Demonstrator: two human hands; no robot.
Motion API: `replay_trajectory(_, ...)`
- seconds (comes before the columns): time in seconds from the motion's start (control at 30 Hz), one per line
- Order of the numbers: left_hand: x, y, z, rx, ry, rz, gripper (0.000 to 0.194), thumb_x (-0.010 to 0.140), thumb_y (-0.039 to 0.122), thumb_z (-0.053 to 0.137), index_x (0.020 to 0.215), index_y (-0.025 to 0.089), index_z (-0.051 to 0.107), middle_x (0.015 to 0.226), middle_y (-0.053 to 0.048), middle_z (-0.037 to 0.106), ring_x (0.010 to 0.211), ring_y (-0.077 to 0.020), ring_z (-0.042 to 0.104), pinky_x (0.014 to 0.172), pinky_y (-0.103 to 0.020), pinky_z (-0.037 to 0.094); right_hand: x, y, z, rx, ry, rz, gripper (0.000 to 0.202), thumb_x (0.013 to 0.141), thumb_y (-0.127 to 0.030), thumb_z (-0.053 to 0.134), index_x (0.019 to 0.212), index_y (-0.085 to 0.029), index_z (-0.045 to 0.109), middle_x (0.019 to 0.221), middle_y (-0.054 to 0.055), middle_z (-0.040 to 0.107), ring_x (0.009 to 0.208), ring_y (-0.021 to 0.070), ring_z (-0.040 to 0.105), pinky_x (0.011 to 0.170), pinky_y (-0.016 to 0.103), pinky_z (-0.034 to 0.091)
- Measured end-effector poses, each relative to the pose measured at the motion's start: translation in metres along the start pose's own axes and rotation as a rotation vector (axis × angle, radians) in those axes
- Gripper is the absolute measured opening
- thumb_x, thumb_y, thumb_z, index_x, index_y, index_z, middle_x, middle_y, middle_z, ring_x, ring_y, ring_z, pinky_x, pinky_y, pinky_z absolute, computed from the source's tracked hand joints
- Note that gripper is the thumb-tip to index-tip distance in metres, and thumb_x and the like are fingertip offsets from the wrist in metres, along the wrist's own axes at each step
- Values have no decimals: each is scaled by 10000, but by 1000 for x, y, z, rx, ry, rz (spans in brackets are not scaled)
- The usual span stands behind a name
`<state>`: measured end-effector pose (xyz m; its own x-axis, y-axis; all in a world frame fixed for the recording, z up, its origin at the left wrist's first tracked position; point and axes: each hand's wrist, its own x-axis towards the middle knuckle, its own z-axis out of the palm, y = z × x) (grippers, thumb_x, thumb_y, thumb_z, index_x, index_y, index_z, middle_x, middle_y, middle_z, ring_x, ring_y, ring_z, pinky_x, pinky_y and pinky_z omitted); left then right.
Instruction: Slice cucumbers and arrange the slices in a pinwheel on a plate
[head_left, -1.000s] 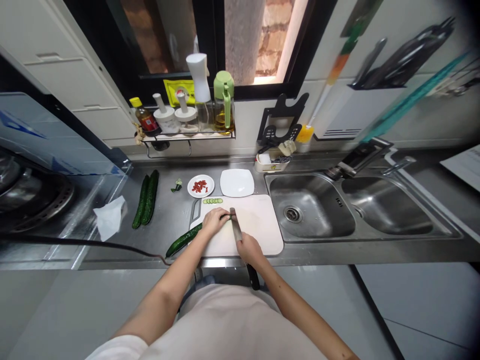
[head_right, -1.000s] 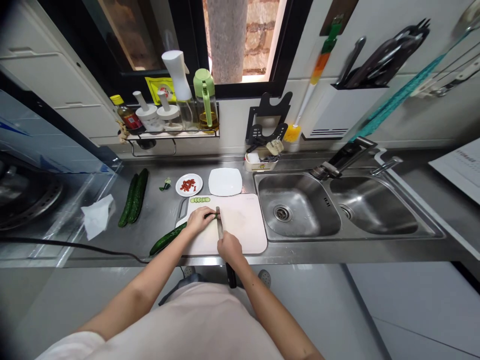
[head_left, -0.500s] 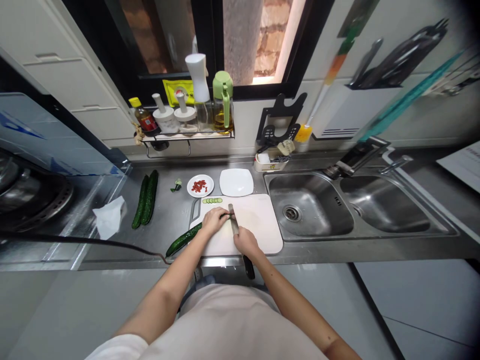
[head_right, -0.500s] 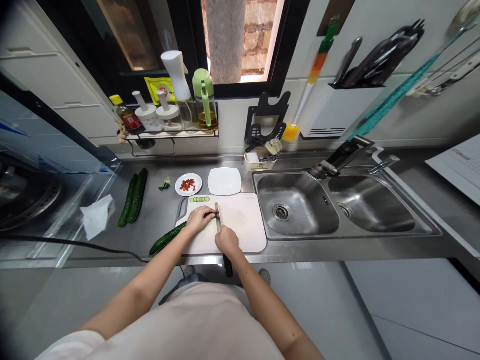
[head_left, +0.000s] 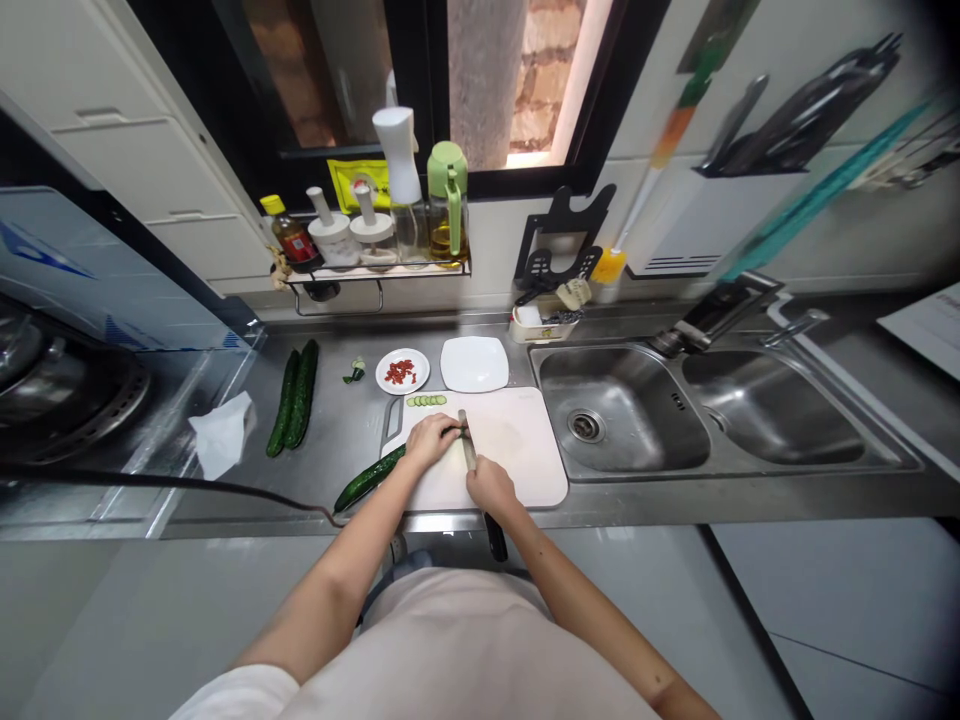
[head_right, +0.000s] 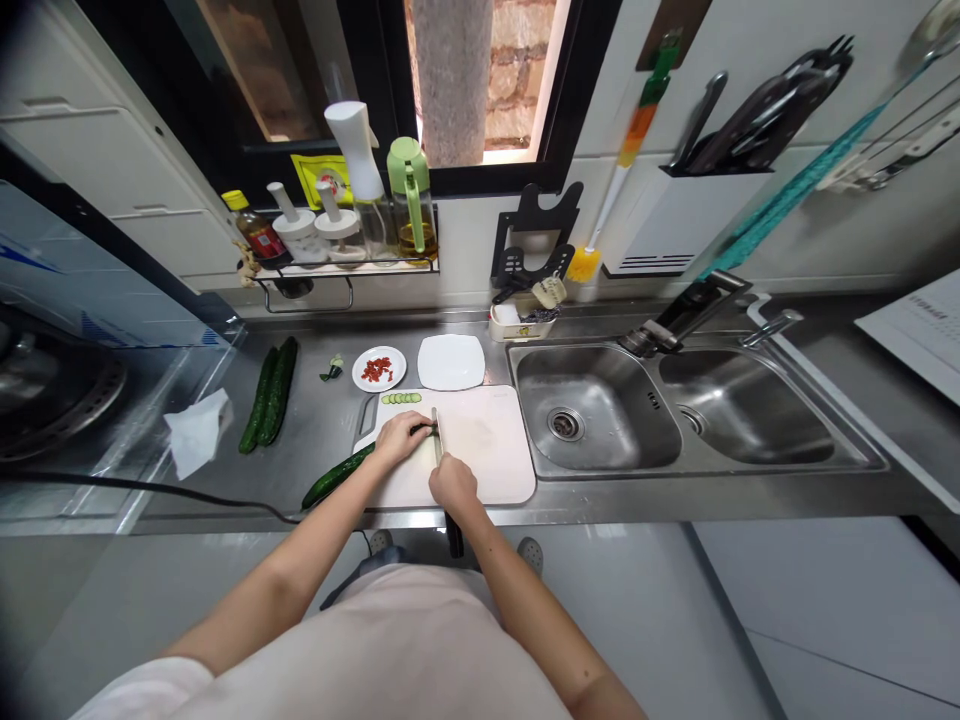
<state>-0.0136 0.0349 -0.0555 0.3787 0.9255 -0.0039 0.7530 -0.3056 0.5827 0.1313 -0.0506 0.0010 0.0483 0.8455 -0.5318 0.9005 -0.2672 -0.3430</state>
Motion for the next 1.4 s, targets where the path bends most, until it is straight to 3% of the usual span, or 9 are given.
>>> replay_trajectory(0.3, 1, 0, 0, -9, 6, -7, 231, 869, 335, 541, 1027, 286, 702, 1069, -11, 680, 1025, -177, 596, 894, -289, 468, -5, -1, -2, -32, -38, 11, 322, 883, -188, 372, 1106, -123, 594, 1087, 177, 659, 1024, 262, 621, 758, 310, 441)
replay_trajectory(1.0, 0, 1, -1, -2, 2, -15, 233, 867, 334, 539, 1034, 294, 698, 1084, -2, 678, 1049, -178, 586, 921, -296, 458, 16, -3, 17, 0, 37, 9, 306, 893, -214, 373, 1101, -136, 583, 1053, 169, 675, 1022, 252, 631, 773, 303, 445)
replay_trajectory(1.4, -3, 7, -4, -9, 0, -31, 228, 868, 333, 548, 1032, 286, 699, 1084, -10, 676, 1058, -177, 584, 935, -296, 457, 21, -4, 13, 41, 69, -1, 333, 894, -226, 360, 1136, -141, 573, 1079, 156, 672, 1021, 238, 627, 774, 293, 433)
